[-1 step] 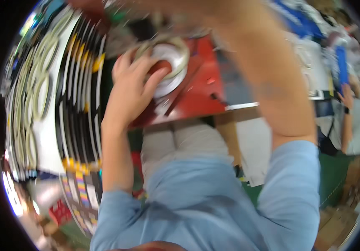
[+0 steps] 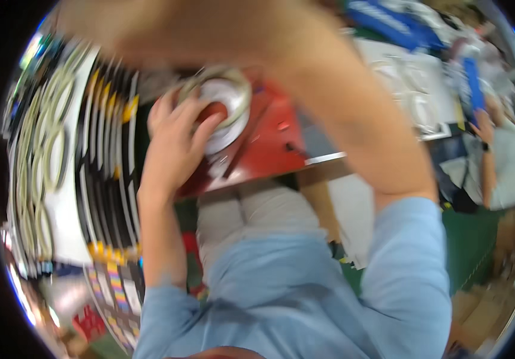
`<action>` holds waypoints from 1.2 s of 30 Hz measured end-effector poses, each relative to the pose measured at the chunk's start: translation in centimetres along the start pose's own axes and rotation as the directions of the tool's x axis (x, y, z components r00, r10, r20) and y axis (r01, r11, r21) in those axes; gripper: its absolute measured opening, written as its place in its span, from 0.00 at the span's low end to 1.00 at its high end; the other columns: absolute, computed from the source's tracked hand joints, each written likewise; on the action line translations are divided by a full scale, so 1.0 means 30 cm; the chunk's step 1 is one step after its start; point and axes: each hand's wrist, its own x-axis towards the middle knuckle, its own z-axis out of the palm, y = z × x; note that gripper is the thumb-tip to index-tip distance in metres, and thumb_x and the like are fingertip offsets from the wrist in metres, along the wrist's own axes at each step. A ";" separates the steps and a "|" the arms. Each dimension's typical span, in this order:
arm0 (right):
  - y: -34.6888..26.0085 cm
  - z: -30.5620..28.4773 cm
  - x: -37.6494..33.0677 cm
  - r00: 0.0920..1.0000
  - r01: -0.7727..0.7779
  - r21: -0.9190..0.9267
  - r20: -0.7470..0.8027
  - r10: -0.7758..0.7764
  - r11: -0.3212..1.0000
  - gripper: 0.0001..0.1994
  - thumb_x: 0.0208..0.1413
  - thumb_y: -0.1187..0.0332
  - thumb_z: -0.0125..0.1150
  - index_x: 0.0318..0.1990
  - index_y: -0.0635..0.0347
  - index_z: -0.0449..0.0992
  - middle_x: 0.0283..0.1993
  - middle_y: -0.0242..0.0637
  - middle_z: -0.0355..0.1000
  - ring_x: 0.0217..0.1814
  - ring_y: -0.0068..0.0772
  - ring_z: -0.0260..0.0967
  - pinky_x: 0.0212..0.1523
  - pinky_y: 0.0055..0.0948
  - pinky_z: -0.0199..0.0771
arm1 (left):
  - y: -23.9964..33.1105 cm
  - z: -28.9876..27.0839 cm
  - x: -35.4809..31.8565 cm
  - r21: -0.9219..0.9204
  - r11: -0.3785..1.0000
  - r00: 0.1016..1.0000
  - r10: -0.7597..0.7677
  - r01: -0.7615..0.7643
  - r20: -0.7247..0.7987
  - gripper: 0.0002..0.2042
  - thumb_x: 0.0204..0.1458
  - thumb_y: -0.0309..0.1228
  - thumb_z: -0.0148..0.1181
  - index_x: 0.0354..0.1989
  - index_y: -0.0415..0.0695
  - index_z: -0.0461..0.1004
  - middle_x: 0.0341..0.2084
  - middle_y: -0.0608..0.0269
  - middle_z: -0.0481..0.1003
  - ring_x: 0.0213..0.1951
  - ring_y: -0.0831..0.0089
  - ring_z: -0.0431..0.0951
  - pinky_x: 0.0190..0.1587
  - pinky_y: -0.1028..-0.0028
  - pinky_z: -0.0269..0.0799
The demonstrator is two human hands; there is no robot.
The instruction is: Applying a substance to circular plastic components using a brush and then pressing them into a fixture using a manual assembly machine.
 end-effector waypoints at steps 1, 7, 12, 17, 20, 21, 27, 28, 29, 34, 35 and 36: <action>0.012 -0.054 0.092 0.903 -0.427 0.478 0.187 0.386 0.768 0.12 0.67 0.63 0.63 0.41 0.66 0.81 0.38 0.37 0.81 0.39 0.34 0.77 0.45 0.30 0.77 | -0.011 0.003 -0.006 -0.008 1.000 1.000 -0.006 0.006 -0.001 0.14 0.64 0.37 0.63 0.52 0.44 0.80 0.55 0.51 0.80 0.66 0.40 0.68 0.70 0.49 0.56; -0.136 -0.119 0.119 0.575 -0.696 0.631 0.205 0.792 0.342 0.12 0.53 0.71 0.71 0.45 0.58 0.78 0.44 0.43 0.77 0.48 0.52 0.76 0.49 0.45 0.76 | 0.013 -0.001 -0.016 -0.095 0.992 0.994 -0.078 0.085 0.079 0.14 0.64 0.30 0.59 0.56 0.40 0.78 0.59 0.49 0.76 0.67 0.42 0.65 0.73 0.50 0.53; -0.253 -0.538 -0.010 0.287 -0.953 0.276 0.692 0.662 0.124 0.21 0.58 0.72 0.68 0.59 0.64 0.76 0.60 0.47 0.75 0.63 0.55 0.73 0.60 0.47 0.73 | 0.030 -0.027 -0.161 -0.261 0.961 0.964 -0.152 0.092 -0.217 0.13 0.65 0.25 0.57 0.57 0.36 0.76 0.57 0.48 0.78 0.62 0.49 0.72 0.68 0.58 0.63; -0.378 -0.785 -0.164 -0.083 -0.920 -0.193 0.947 0.310 0.343 0.22 0.62 0.61 0.67 0.59 0.62 0.78 0.68 0.47 0.69 0.78 0.55 0.56 0.75 0.58 0.55 | -0.017 0.058 -0.317 -0.242 0.922 0.911 -0.353 0.301 -0.213 0.20 0.69 0.29 0.55 0.67 0.36 0.70 0.67 0.48 0.70 0.69 0.53 0.68 0.72 0.59 0.59; -0.377 -0.823 -0.172 -0.132 -0.877 -0.215 0.968 0.214 0.430 0.25 0.63 0.55 0.65 0.62 0.63 0.77 0.70 0.45 0.67 0.80 0.56 0.52 0.76 0.62 0.51 | -0.062 0.117 -0.383 -0.305 0.898 0.902 -0.385 0.317 -0.196 0.25 0.72 0.32 0.52 0.74 0.36 0.62 0.72 0.48 0.65 0.73 0.54 0.64 0.76 0.60 0.54; -0.371 -0.822 -0.162 -0.124 -0.885 -0.208 0.968 0.220 0.416 0.26 0.63 0.55 0.65 0.62 0.62 0.76 0.71 0.44 0.67 0.81 0.56 0.51 0.76 0.62 0.51 | -0.065 0.128 -0.391 -0.333 0.879 0.891 -0.415 0.341 -0.184 0.26 0.72 0.33 0.51 0.75 0.36 0.61 0.73 0.47 0.64 0.73 0.54 0.64 0.76 0.60 0.53; -0.349 -0.809 -0.170 -0.058 -0.882 -0.098 0.993 0.100 0.462 0.28 0.62 0.51 0.64 0.60 0.66 0.78 0.70 0.43 0.68 0.80 0.53 0.52 0.77 0.60 0.51 | -0.065 0.134 -0.383 -0.349 0.861 0.870 -0.453 0.371 -0.194 0.25 0.74 0.34 0.50 0.74 0.34 0.62 0.72 0.47 0.66 0.73 0.57 0.64 0.76 0.63 0.53; -0.344 -0.792 -0.163 -0.075 -0.887 -0.092 0.996 0.056 0.453 0.29 0.61 0.52 0.66 0.61 0.65 0.77 0.72 0.43 0.66 0.81 0.52 0.51 0.77 0.60 0.50 | -0.072 0.127 -0.392 -0.338 0.859 0.862 -0.465 0.385 -0.200 0.25 0.74 0.34 0.50 0.74 0.33 0.63 0.72 0.47 0.66 0.73 0.57 0.65 0.75 0.63 0.53; -0.340 -0.784 -0.161 -0.067 -0.890 -0.072 0.997 0.027 0.451 0.29 0.59 0.52 0.66 0.60 0.65 0.78 0.72 0.43 0.67 0.81 0.52 0.51 0.77 0.60 0.52 | -0.072 0.126 -0.393 -0.349 0.858 0.863 -0.462 0.376 -0.205 0.25 0.73 0.33 0.51 0.74 0.33 0.63 0.72 0.48 0.66 0.73 0.58 0.65 0.75 0.64 0.54; -0.274 -0.774 -0.148 -0.100 -0.900 -0.078 0.995 -0.030 0.430 0.30 0.57 0.56 0.70 0.64 0.64 0.74 0.73 0.49 0.65 0.78 0.60 0.56 0.73 0.57 0.58 | -0.057 0.123 -0.375 -0.471 0.801 0.862 -0.484 0.368 -0.150 0.26 0.70 0.31 0.55 0.73 0.34 0.62 0.71 0.46 0.65 0.72 0.56 0.65 0.75 0.63 0.56; -0.257 -0.766 -0.148 -0.109 -0.909 -0.091 0.994 -0.020 0.406 0.30 0.58 0.60 0.70 0.66 0.62 0.73 0.72 0.49 0.65 0.76 0.60 0.58 0.73 0.54 0.59 | -0.049 0.108 -0.365 -0.493 0.786 0.864 -0.488 0.373 -0.125 0.26 0.69 0.31 0.56 0.72 0.34 0.63 0.71 0.46 0.65 0.73 0.56 0.65 0.75 0.62 0.56; -0.253 -0.766 -0.140 -0.085 -0.922 -0.112 0.992 0.090 0.370 0.27 0.59 0.65 0.69 0.65 0.61 0.73 0.72 0.50 0.65 0.75 0.59 0.60 0.73 0.51 0.60 | -0.049 0.106 -0.362 -0.503 0.783 0.865 -0.485 0.365 -0.127 0.26 0.68 0.31 0.57 0.71 0.34 0.64 0.71 0.45 0.66 0.72 0.55 0.66 0.75 0.62 0.57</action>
